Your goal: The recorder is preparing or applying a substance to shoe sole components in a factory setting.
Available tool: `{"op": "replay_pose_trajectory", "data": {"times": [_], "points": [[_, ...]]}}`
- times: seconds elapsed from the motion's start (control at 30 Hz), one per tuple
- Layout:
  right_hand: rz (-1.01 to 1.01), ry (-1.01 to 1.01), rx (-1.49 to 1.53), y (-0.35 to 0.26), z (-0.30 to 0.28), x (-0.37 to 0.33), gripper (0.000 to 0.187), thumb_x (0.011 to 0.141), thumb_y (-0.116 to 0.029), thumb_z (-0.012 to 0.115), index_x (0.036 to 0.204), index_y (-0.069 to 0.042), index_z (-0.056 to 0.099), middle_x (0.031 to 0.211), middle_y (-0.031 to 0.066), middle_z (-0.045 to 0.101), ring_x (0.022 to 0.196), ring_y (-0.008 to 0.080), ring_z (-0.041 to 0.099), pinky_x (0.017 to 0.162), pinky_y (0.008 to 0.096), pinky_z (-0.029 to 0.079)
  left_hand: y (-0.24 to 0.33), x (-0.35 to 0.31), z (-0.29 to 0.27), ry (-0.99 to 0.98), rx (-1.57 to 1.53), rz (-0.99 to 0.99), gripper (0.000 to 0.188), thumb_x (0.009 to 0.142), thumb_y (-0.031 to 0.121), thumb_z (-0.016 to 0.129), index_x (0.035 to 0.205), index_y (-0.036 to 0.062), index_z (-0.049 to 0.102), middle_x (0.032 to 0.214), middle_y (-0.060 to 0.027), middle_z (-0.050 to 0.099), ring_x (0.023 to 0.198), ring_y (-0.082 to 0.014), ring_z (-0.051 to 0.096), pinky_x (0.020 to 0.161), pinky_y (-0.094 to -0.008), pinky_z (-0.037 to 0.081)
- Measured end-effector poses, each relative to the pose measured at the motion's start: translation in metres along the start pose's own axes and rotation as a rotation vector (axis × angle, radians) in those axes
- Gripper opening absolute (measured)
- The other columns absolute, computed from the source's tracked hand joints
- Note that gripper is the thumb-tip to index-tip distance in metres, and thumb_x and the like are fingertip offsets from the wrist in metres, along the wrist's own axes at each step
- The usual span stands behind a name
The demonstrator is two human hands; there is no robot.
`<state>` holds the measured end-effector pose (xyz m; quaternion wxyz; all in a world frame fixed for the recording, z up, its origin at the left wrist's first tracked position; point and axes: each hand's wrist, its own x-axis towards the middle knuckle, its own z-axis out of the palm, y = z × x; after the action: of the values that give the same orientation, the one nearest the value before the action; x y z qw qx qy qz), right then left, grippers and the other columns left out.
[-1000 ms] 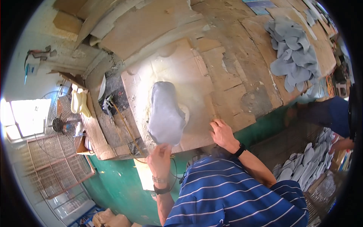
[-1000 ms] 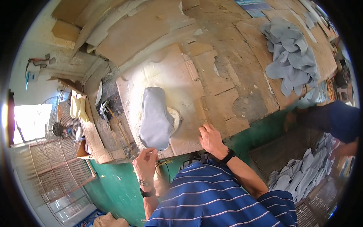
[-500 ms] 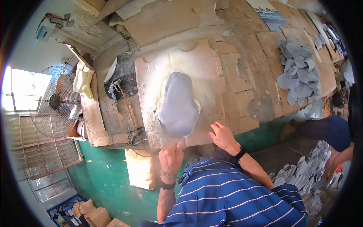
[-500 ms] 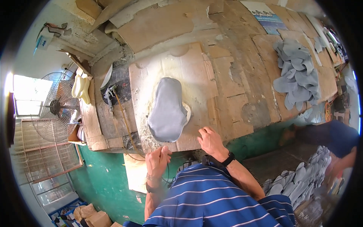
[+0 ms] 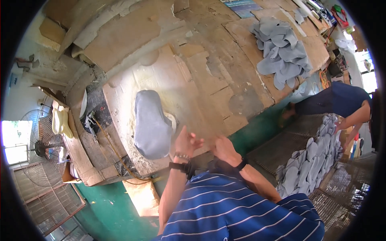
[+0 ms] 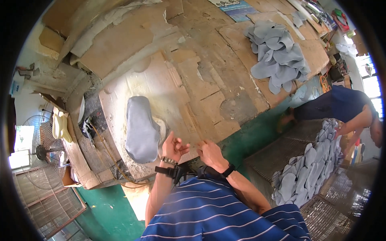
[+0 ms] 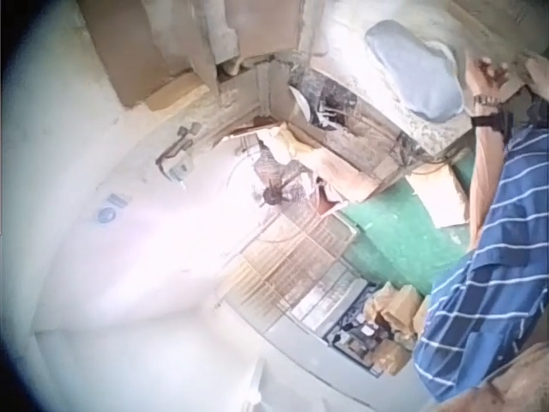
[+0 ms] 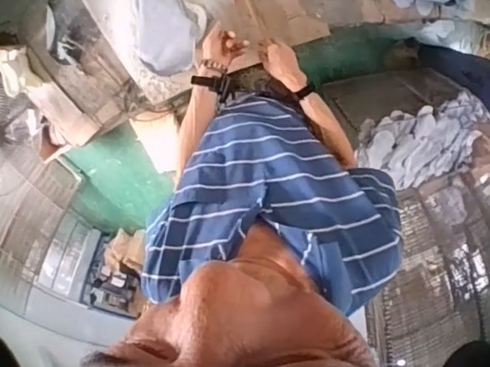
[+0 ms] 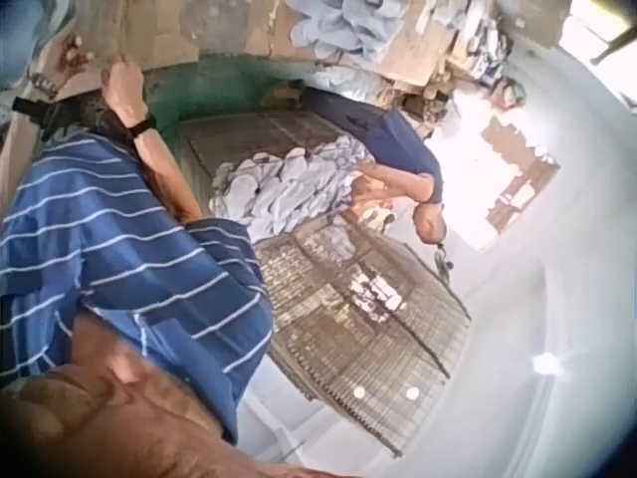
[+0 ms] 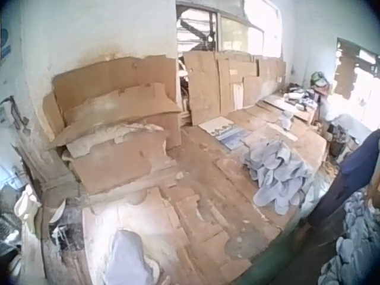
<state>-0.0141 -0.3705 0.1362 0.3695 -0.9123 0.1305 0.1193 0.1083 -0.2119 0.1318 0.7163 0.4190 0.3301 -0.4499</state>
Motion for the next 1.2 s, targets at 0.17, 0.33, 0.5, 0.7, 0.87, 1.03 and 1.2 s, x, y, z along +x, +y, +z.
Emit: {"op": "replay_pose_trajectory", "data": {"times": [0.17,0.33,0.5,0.7,0.87,1.03,1.2], "points": [[-0.262,0.281,-0.065,0.021,-0.004,0.066,0.050,0.079,-0.007,0.066,0.127,0.005,0.057,0.134,0.0238,0.052,0.125,0.0425,0.051,0.101,0.0455,0.046,0.046,0.009,0.069,0.465,1.592,0.459,0.050,0.093,0.051,0.061,0.091,0.0024,0.074,0.078,-0.0180,0.069,0.076,-0.0393,0.070,0.071,-0.0492,0.055],[-0.356,0.230,-0.256,0.015,0.013,0.112,0.056,0.083,-0.009,0.059,0.136,0.009,0.051,0.149,0.0271,0.041,0.139,0.0448,0.039,0.114,0.0495,0.035,0.117,0.041,0.100,0.790,2.137,0.797,0.025,0.085,0.032,0.070,0.083,0.0086,0.078,0.085,-0.0183,0.074,0.081,-0.0381,0.073,0.072,-0.0471,0.058],[-0.372,0.030,-0.548,0.011,0.038,0.115,0.062,0.094,-0.017,0.049,0.150,0.007,0.039,0.164,0.0257,0.023,0.152,0.0437,0.021,0.122,0.0506,0.022,0.144,0.102,0.081,0.710,2.593,0.572,0.012,0.084,0.019,0.069,0.084,0.0122,0.078,0.087,-0.0115,0.076,0.083,-0.0288,0.075,0.067,-0.0389,0.060],[-0.330,-0.086,-0.617,0.009,0.032,0.117,0.062,0.098,-0.020,0.045,0.153,0.006,0.034,0.166,0.0244,0.017,0.154,0.0435,0.013,0.124,0.0515,0.015,0.117,0.144,0.066,0.698,2.603,0.459,0.012,0.087,0.014,0.067,0.084,0.0132,0.078,0.088,-0.0101,0.076,0.085,-0.0279,0.076,0.069,-0.0385,0.060],[-0.328,-0.085,-0.607,0.012,0.030,0.115,0.062,0.098,-0.019,0.044,0.154,0.006,0.033,0.166,0.0239,0.017,0.154,0.0432,0.013,0.125,0.0511,0.015,0.126,0.138,0.069,0.689,2.520,0.505,0.013,0.087,0.016,0.066,0.088,0.0113,0.078,0.092,-0.0138,0.076,0.089,-0.0308,0.075,0.073,-0.0412,0.061],[-0.313,-0.050,-0.587,0.016,0.037,0.115,0.063,0.097,-0.019,0.044,0.154,0.006,0.033,0.166,0.0233,0.017,0.154,0.0419,0.014,0.125,0.0500,0.015,0.138,0.117,0.066,0.776,2.460,0.525,0.016,0.089,0.014,0.063,0.085,0.0114,0.078,0.092,-0.0125,0.076,0.088,-0.0296,0.075,0.072,-0.0400,0.060],[-0.317,-0.013,-0.577,0.014,0.041,0.116,0.064,0.096,-0.020,0.045,0.154,0.006,0.033,0.166,0.0226,0.017,0.154,0.0403,0.015,0.125,0.0491,0.015,0.123,0.105,0.065,0.834,2.383,0.513,0.019,0.088,0.014,0.061,0.083,0.0096,0.079,0.087,-0.0160,0.075,0.084,-0.0329,0.075,0.070,-0.0409,0.060]]}}
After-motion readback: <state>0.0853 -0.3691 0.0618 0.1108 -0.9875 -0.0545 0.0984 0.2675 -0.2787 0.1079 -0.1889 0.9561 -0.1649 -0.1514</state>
